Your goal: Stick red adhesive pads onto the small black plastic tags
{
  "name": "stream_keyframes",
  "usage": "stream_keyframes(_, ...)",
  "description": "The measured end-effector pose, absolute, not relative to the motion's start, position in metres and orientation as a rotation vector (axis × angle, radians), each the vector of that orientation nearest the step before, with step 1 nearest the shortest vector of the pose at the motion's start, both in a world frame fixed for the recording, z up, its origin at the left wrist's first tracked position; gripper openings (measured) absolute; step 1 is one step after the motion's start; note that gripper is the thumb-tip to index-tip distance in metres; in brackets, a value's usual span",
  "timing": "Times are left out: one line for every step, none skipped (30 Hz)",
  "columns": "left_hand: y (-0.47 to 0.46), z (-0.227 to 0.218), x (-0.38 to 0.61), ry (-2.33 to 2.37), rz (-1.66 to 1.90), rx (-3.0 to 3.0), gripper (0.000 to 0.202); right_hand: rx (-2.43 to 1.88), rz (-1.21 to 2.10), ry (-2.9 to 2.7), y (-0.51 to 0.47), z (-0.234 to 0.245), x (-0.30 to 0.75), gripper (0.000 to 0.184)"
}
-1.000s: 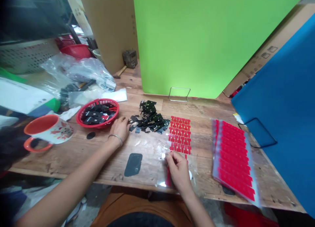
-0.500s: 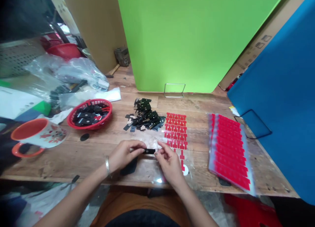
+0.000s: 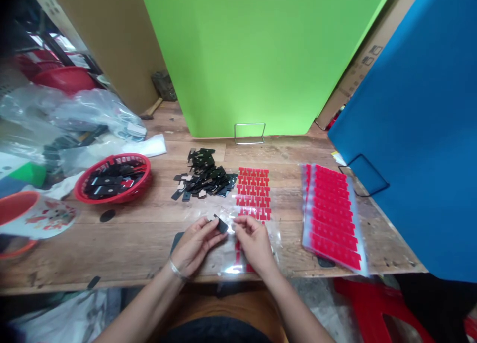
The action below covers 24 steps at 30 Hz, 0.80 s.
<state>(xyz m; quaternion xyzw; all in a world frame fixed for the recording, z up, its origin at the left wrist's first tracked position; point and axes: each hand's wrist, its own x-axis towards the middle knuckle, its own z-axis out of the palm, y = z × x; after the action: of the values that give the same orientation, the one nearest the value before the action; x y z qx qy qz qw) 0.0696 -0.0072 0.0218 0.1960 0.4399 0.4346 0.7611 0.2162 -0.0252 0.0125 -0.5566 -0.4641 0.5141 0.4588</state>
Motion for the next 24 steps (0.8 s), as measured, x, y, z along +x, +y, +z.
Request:
stream_keyframes(-0.005, 0.024, 0.069, 0.994, 0.925, 0.472, 0.022, -1.408, 1.108, -1.233, -0.019, 0.013, 0.224, 0.016)
stream_keyframes(-0.002, 0.025, 0.069, 1.026, 0.901, 0.524, 0.024, -1.455, 0.948, -1.329, -0.013, 0.014, 0.231, 0.012)
stream_keyframes(0.000, 0.025, 0.070, 1.049, 0.878, 0.578, 0.025, -1.510, 0.806, -1.416, -0.007, 0.013, 0.237, 0.010)
stream_keyframes(0.001, 0.025, 0.071, 1.063, 0.856, 0.631, 0.025, -1.559, 0.695, -1.501, -0.001, 0.012, 0.242, 0.009)
stream_keyframes(0.003, 0.025, 0.072, 1.066, 0.836, 0.685, 0.024, -1.597, 0.612, -1.577, 0.003, 0.010, 0.245, 0.009)
stream_keyframes(0.004, 0.023, 0.074, 1.067, 0.819, 0.739, 0.025, -1.629, 0.556, -1.642, 0.007, 0.008, 0.247, 0.009)
stream_keyframes(0.005, 0.021, 0.075, 1.069, 0.806, 0.795, 0.026, -1.653, 0.519, -1.696, 0.010, 0.006, 0.247, 0.009)
stream_keyframes(0.006, 0.019, 0.077, 1.074, 0.793, 0.851, 0.027, -1.674, 0.494, -1.734, 0.012, 0.004, 0.247, 0.010)
stream_keyframes(0.007, 0.017, 0.077, 1.082, 0.780, 0.905, 0.027, -1.697, 0.477, -1.760, 0.013, 0.002, 0.246, 0.011)
stream_keyframes(0.008, 0.014, 0.077, 1.091, 0.769, 0.951, 0.027, -1.720, 0.465, -1.777, 0.014, 0.000, 0.245, 0.011)
stream_keyframes(0.009, 0.012, 0.077, 1.101, 0.758, 0.989, 0.028, -1.741, 0.459, -1.788, 0.014, -0.001, 0.244, 0.012)
stream_keyframes(0.010, 0.010, 0.077, 1.115, 0.748, 1.014, 0.030, -1.760, 0.457, -1.795, 0.015, -0.003, 0.244, 0.012)
stream_keyframes(0.010, 0.008, 0.076, 1.125, 0.741, 1.025, 0.031, -1.774, 0.458, -1.802, 0.016, -0.003, 0.244, 0.012)
stream_keyframes(0.011, 0.007, 0.076, 1.129, 0.742, 1.026, 0.031, -1.784, 0.463, -1.813, 0.017, -0.004, 0.244, 0.011)
stream_keyframes(0.013, 0.006, 0.076, 1.125, 0.751, 1.019, 0.030, -1.793, 0.470, -1.824, 0.018, -0.004, 0.245, 0.011)
stream_keyframes(0.014, 0.005, 0.076, 1.114, 0.765, 1.005, 0.029, -1.803, 0.475, -1.833, 0.019, -0.004, 0.246, 0.010)
stream_keyframes(0.015, 0.005, 0.077, 1.100, 0.782, 0.984, 0.027, -1.812, 0.482, -1.842, 0.021, -0.004, 0.246, 0.009)
stream_keyframes(0.017, 0.005, 0.079, 1.088, 0.799, 0.961, 0.025, -1.821, 0.490, -1.851, 0.022, -0.004, 0.247, 0.008)
stream_keyframes(0.020, 0.004, 0.081, 1.082, 0.814, 0.941, 0.024, -1.830, 0.495, -1.858, 0.023, -0.003, 0.247, 0.008)
stream_keyframes(0.022, 0.004, 0.084, 1.084, 0.827, 0.926, 0.022, -1.837, 0.499, -1.862, 0.023, -0.003, 0.248, 0.007)
stream_keyframes(0.025, 0.004, 0.088, 1.088, 0.838, 0.921, 0.021, -1.844, 0.498, -1.864, 0.024, -0.002, 0.248, 0.007)
stream_keyframes(0.028, 0.003, 0.091, 1.091, 0.845, 0.928, 0.019, -1.850, 0.495, -1.865, 0.024, -0.002, 0.247, 0.007)
stream_keyframes(0.031, 0.002, 0.094, 1.092, 0.851, 0.940, 0.018, -1.857, 0.490, -1.864, 0.024, -0.002, 0.247, 0.008)
stream_keyframes(0.034, 0.000, 0.098, 1.088, 0.854, 0.952, 0.016, -1.868, 0.484, -1.860, 0.024, -0.002, 0.246, 0.008)
